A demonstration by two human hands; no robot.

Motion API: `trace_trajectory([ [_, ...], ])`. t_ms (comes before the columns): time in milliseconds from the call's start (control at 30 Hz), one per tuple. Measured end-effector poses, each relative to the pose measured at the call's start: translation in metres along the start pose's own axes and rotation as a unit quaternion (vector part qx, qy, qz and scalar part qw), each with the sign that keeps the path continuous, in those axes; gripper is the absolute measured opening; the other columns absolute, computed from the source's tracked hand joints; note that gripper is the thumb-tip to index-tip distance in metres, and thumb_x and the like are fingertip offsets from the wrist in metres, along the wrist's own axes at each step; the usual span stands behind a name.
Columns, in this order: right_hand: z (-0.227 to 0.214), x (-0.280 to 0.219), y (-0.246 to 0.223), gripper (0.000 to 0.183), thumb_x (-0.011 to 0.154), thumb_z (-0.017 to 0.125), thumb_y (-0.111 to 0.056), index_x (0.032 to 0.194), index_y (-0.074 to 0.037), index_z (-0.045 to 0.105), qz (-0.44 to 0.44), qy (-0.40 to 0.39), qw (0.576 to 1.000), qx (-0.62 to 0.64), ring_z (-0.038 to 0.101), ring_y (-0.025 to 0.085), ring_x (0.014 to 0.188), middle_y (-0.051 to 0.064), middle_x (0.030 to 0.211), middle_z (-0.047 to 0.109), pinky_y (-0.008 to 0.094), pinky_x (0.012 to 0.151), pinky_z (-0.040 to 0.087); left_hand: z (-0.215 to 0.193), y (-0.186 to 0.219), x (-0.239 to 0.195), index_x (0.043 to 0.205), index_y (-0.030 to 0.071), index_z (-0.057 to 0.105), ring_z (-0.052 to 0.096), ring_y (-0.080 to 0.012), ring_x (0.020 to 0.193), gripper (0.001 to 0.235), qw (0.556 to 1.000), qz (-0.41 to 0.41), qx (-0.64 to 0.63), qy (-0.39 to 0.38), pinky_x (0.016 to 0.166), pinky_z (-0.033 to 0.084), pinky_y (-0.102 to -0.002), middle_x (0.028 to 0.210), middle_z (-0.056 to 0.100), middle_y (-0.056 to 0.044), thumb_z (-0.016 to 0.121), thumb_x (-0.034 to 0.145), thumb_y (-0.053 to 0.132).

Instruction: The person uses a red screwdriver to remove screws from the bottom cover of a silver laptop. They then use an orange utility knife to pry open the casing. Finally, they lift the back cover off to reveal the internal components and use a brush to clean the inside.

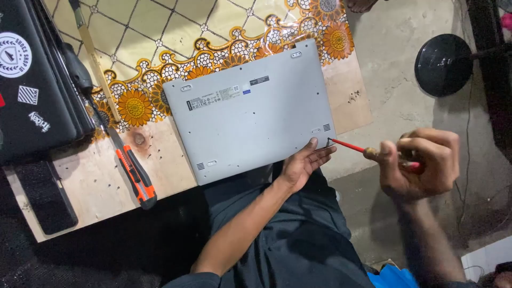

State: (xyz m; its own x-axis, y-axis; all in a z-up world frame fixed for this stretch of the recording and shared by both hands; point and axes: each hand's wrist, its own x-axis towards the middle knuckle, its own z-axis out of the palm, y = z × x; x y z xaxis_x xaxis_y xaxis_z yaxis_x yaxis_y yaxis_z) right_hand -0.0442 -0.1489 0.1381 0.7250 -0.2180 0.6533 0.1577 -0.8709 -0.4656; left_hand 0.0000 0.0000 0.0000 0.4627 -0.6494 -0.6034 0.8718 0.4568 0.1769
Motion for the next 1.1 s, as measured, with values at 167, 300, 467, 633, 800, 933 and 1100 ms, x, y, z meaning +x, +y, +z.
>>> trace_trajectory([
  [167, 0.042, -0.009, -0.010, 0.018, 0.094, 0.058, 0.005, 0.093, -0.001, 0.041, 0.104, 0.212, 0.963, 0.126, 0.042, 0.023, 0.061, 0.018, 0.084, 0.040, 0.034, 0.049, 0.042, -0.013, -0.012, -0.004, 0.110, 0.005, 0.064, 0.063, -0.0201, 0.089, 0.046, 0.946, -0.072, 0.316, -0.026, 0.068, 0.054, -0.031, 0.104, 0.067, -0.010, 0.072, 0.077, 0.036],
  [300, 0.045, -0.019, -0.008, 0.017, 0.101, 0.054, -0.006, 0.099, -0.005, 0.037, 0.144, 0.222, 0.951, 0.164, 0.048, 0.025, 0.067, 0.015, 0.079, 0.044, 0.034, 0.057, 0.046, 0.018, 0.004, -0.041, 0.097, 0.003, 0.068, 0.057, -0.0076, 0.063, 0.014, 0.789, 0.175, 0.573, -0.137, 0.057, 0.047, -0.024, 0.077, 0.066, -0.002, 0.064, 0.083, 0.004],
  [467, 0.039, -0.025, 0.005, 0.024, 0.101, 0.054, -0.023, 0.102, -0.005, 0.039, 0.145, 0.171, 0.952, 0.208, 0.051, 0.025, 0.072, 0.016, 0.082, 0.047, 0.036, 0.066, 0.048, 0.038, 0.053, -0.017, 0.106, 0.011, 0.068, 0.060, -0.0266, 0.099, 0.029, 0.423, 0.488, 0.753, -0.128, 0.086, 0.047, -0.040, 0.108, 0.065, -0.009, 0.077, 0.078, 0.014],
  [633, 0.039, -0.042, 0.028, 0.040, 0.096, 0.060, -0.035, 0.094, 0.002, 0.045, 0.158, 0.128, 0.951, 0.232, 0.054, 0.022, 0.072, 0.019, 0.080, 0.055, 0.030, 0.061, 0.044, 0.017, 0.048, 0.027, 0.100, 0.027, 0.068, 0.059, -0.0194, 0.114, 0.017, 0.408, 0.458, 0.777, -0.140, 0.106, 0.038, -0.052, 0.108, 0.065, 0.006, 0.055, 0.094, 0.037],
  [800, 0.037, -0.041, 0.020, 0.027, 0.086, 0.078, -0.012, 0.087, 0.004, 0.056, 0.154, 0.052, 0.968, 0.192, 0.058, 0.025, 0.073, 0.017, 0.081, 0.057, 0.031, 0.063, 0.045, 0.018, 0.049, 0.027, 0.093, 0.027, 0.070, 0.060, -0.0147, 0.113, 0.022, 0.410, 0.479, 0.767, -0.120, 0.103, 0.039, -0.047, 0.098, 0.068, 0.008, 0.057, 0.093, 0.044],
  [933, 0.047, -0.043, 0.008, 0.024, 0.080, 0.083, 0.002, 0.090, 0.005, 0.061, 0.169, 0.014, 0.968, 0.184, 0.060, 0.025, 0.075, 0.017, 0.086, 0.058, 0.030, 0.064, 0.048, 0.019, 0.050, 0.028, 0.092, 0.027, 0.068, 0.060, -0.0142, 0.111, 0.018, 0.394, 0.494, 0.768, -0.104, 0.099, 0.041, -0.045, 0.098, 0.067, 0.008, 0.058, 0.093, 0.042],
  [1100, 0.059, -0.064, 0.011, 0.023, 0.077, 0.086, 0.006, 0.085, 0.007, 0.064, 0.252, 0.021, 0.953, 0.167, 0.063, 0.020, 0.069, 0.017, 0.083, 0.061, 0.029, 0.059, 0.049, 0.008, 0.049, 0.036, 0.090, 0.023, 0.066, 0.059, -0.0209, 0.111, 0.021, 0.405, 0.499, 0.754, -0.136, 0.090, 0.044, -0.043, 0.104, 0.063, 0.004, 0.055, 0.094, 0.041],
])
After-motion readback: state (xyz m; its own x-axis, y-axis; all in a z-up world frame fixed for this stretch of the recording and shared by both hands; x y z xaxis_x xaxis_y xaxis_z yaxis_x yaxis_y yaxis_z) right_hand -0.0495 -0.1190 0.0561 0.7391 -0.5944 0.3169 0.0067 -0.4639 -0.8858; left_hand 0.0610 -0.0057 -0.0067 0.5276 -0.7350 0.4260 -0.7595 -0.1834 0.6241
